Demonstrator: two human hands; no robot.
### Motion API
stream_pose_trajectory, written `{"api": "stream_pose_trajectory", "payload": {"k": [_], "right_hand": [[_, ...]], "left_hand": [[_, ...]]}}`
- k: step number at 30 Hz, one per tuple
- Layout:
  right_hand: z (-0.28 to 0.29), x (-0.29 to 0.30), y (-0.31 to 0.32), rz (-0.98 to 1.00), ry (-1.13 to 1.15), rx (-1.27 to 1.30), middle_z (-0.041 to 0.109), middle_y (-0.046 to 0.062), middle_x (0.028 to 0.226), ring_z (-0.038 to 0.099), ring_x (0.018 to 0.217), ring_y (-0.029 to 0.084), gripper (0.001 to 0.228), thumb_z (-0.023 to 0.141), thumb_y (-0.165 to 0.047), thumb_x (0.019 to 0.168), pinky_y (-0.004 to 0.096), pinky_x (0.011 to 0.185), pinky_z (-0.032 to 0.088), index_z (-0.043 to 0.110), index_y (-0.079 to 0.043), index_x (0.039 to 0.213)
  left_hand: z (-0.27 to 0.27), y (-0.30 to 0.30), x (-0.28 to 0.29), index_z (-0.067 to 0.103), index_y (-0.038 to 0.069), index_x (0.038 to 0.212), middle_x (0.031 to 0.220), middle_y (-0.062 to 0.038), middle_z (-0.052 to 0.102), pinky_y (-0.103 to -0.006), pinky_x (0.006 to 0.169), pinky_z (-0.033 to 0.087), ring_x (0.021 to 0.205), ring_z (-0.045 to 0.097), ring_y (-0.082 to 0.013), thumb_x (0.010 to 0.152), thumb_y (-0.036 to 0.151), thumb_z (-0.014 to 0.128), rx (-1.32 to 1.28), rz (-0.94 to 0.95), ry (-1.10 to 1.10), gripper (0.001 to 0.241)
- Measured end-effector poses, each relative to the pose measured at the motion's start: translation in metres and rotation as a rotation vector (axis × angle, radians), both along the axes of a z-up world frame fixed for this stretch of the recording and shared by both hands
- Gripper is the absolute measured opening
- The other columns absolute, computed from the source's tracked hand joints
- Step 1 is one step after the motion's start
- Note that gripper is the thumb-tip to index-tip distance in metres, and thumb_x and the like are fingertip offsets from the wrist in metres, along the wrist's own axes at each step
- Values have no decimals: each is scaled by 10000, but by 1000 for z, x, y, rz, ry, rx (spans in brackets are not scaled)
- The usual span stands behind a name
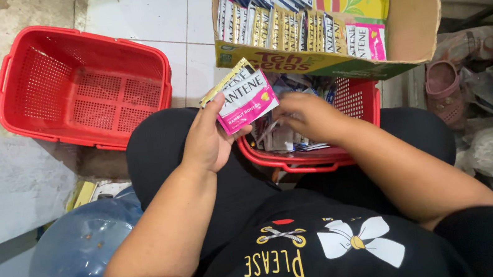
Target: The person organizes various shampoo sachets by picking them from a red basket and placing them into partitioned sections of a cardboard box.
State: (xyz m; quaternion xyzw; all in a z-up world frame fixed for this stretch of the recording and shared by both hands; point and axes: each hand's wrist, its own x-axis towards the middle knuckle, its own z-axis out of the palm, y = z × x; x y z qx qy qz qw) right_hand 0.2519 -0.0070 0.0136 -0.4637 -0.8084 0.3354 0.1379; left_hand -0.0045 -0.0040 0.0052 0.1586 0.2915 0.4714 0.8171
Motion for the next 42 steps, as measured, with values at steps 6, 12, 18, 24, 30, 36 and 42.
{"api": "stream_pose_trajectory", "payload": {"k": [6, 12, 18, 24, 30, 36, 42], "right_hand": [[71, 23, -16, -49, 186, -31, 679, 103, 1011, 672, 975, 235, 138, 675, -24, 916, 363, 864, 525, 683, -42, 1053], [83, -4, -14, -240, 203, -17, 724, 82, 953, 722, 891, 197, 287, 809, -98, 848, 324, 811, 565, 607, -32, 1040], [65, -26, -16, -269, 161, 111, 706, 115, 919, 714, 888, 279, 337, 835, -122, 836, 370, 780, 555, 565, -33, 1017], [16, 0, -17, -333, 59, 306, 674, 156, 928, 686, 876, 329, 251, 813, -155, 906, 412, 787, 545, 599, -50, 983], [-48, 7, -3, -38, -213, -116, 634, 229, 1253, 621, 1133, 412, 640, 833, -225, 805, 469, 936, 495, 536, -74, 1351], [-50, -8, -1, 117, -463, -336, 580, 202, 1377, 575, 1246, 393, 963, 844, -205, 697, 447, 1028, 461, 368, -188, 1533], [-55, -1, -7, 179, -273, -528, 749, 129, 1172, 710, 1098, 305, 622, 721, -231, 849, 411, 958, 536, 514, -168, 1433]], "left_hand": [[-2, -2, 5, 489, 70, 1473, 1260, -107, 670, -325, 716, 598, 1021, 695, -182, 1048, 355, 534, 58, -21, 51, 514], [-6, -10, 25, 467, 30, 1438, 1330, -87, 649, -284, 999, 586, 1182, 682, -141, 1002, 304, 586, 86, -189, 23, 528], [-18, -14, 23, 522, -33, 1398, 1189, -96, 657, -308, 921, 532, 1054, 626, -146, 952, 48, 694, 342, -329, 433, 484], [-15, -3, 16, 534, -46, 1371, 1250, -136, 696, -316, 984, 556, 1125, 691, -196, 948, -13, 616, 195, -32, 256, 432], [-4, 5, 2, 536, 33, 1366, 1202, -106, 696, -411, 846, 614, 1028, 704, -225, 1007, 144, 542, -93, 78, 133, 376], [-4, 2, 6, 546, 39, 1362, 1198, -115, 695, -426, 823, 633, 1022, 713, -224, 1024, 178, 543, -106, -2, 63, 365], [-4, 1, 8, 522, 25, 1378, 1217, -115, 687, -411, 829, 636, 1039, 714, -224, 1012, 113, 561, -82, 11, 106, 379]]}}
